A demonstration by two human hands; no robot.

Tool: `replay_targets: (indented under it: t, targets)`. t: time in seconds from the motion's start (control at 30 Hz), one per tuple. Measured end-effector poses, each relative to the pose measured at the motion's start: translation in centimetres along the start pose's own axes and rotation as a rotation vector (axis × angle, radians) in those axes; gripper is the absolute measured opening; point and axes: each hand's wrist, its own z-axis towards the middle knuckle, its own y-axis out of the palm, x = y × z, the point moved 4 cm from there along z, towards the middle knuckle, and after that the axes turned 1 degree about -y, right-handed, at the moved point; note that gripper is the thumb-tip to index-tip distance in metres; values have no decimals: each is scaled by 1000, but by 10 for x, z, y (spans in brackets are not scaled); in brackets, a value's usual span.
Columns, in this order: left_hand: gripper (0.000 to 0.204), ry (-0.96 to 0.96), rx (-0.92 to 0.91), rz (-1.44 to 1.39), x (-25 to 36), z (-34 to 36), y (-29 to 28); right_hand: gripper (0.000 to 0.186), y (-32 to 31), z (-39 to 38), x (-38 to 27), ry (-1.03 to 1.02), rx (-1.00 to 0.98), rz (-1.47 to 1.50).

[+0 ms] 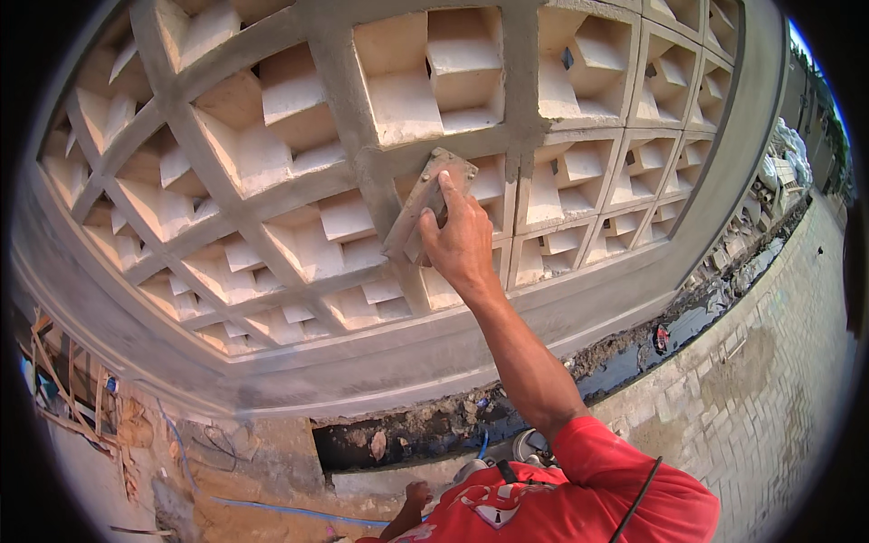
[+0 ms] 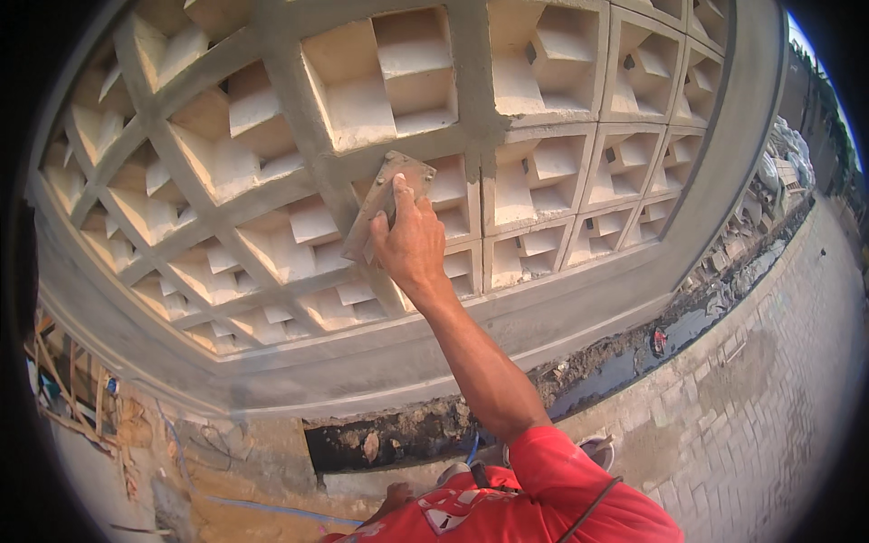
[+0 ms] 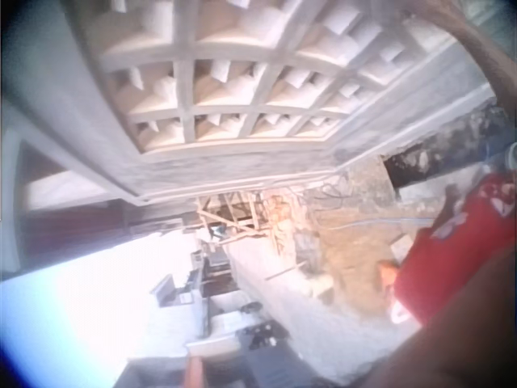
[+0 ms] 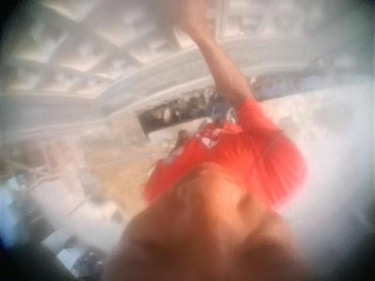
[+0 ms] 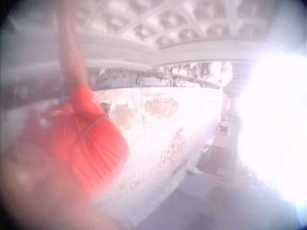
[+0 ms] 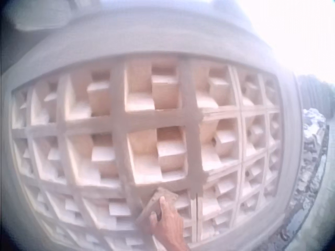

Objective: The person applies plaster to a geometrically patterned ceiling using a trowel. They repeatedly scoop plaster from a bucket and smooth it into the recessed sections of the ceiling.

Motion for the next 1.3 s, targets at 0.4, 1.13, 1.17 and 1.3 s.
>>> replay_targets:
  t: [0.4,1.13,1.17,1.3]
  targets:
    - [27,-182,50,-55,19,-15,-9,51,-13,14,-10,-1,113,-40]
    - [21,-179,139,-113,30,-21,-13,51,-66,35,53,-15,371,66]
    - [20,-182,143,-126,28,-23,-15,51,-61,33,52,12,357,52]
    - [18,-240,61,-93,23,-25,-17,51,-25,10,41,13,230,-9]
